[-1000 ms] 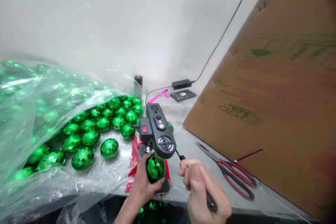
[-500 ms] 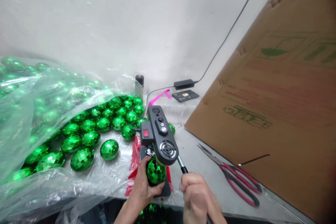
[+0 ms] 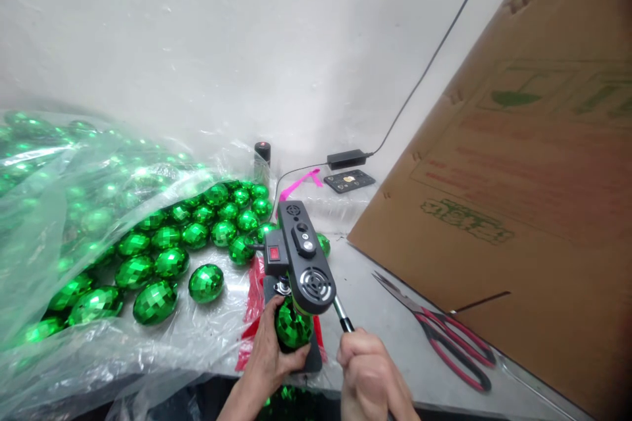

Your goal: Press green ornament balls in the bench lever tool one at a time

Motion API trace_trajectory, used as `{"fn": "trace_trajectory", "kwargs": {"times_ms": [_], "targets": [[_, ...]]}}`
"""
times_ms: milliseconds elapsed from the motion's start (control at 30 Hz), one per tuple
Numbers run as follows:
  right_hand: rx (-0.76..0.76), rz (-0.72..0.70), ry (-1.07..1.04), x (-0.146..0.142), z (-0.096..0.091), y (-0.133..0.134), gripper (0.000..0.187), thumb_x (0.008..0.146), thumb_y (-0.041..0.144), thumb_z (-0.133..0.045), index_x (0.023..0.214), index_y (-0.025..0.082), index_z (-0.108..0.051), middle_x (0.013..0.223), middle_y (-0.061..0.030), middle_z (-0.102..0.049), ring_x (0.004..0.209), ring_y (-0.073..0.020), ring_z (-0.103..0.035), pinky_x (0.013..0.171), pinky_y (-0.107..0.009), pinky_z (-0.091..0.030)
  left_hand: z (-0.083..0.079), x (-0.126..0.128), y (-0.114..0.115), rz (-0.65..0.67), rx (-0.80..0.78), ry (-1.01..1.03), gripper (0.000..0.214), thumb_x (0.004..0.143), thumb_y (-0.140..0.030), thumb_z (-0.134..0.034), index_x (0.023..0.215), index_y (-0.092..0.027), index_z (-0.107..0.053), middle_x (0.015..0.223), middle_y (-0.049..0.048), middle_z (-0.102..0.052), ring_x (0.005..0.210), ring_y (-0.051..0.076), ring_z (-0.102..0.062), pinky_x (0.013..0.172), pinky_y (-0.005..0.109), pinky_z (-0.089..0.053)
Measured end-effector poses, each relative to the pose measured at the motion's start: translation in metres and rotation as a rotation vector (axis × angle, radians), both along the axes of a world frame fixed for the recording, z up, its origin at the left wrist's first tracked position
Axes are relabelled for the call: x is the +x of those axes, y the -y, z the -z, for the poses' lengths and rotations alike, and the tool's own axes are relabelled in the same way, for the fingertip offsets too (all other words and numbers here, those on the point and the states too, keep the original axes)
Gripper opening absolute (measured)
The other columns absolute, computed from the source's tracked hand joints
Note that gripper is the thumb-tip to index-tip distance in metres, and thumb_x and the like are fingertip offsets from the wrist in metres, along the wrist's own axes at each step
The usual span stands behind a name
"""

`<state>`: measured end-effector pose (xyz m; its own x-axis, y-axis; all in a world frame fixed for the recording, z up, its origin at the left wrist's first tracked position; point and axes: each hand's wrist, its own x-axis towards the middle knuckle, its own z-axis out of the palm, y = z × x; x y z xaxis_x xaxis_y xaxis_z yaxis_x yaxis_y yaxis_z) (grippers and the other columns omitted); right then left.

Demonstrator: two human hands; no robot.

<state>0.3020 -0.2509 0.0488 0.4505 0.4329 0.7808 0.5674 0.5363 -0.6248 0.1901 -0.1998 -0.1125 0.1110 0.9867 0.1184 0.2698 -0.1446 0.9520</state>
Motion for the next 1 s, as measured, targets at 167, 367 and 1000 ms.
{"fn": "trace_trajectory", "kwargs": {"times_ms": [167,367,1000], "targets": [[0.002,0.021,-0.079,-0.009,-0.001,0.001,0.046,0.117,0.030,-0.049,0.071,0.022,-0.049,0.069,0.0022,-0.056,0.058,-0.0122,-0.050,0.066,-0.031,-0.046,0.002,-0.001,-0.001,-0.010,0.002,-0.021,0.087,0.066,-0.041,-0.088,0.144,-0.017,-0.058,0.141,0.0212,-0.072,0.132,0.044,-0.071,0.118,0.063,-0.056],[0.037,-0.012,-0.029,-0.003,0.001,-0.002,0.045,0.117,0.029,-0.048,0.072,0.022,-0.050,0.069,0.0031,-0.057,0.057,-0.0110,-0.051,0.064,-0.029,-0.047,0.004,-0.003,-0.001,-0.004,0.012,-0.001,0.086,0.066,-0.039,-0.088,0.144,-0.017,-0.057,0.141,0.0212,-0.073,0.133,0.044,-0.071,0.118,0.064,-0.055],[0.115,-0.034,-0.040,0.001,0.010,-0.006,0.042,0.111,0.015,-0.049,0.070,0.020,-0.051,0.069,0.0028,-0.055,0.059,-0.0096,-0.050,0.060,-0.026,-0.040,0.015,0.004,-0.001,0.001,0.125,-0.060,0.084,0.069,-0.031,-0.085,0.145,-0.016,-0.052,0.137,0.0200,-0.071,0.129,0.041,-0.073,0.114,0.063,-0.059]]}}
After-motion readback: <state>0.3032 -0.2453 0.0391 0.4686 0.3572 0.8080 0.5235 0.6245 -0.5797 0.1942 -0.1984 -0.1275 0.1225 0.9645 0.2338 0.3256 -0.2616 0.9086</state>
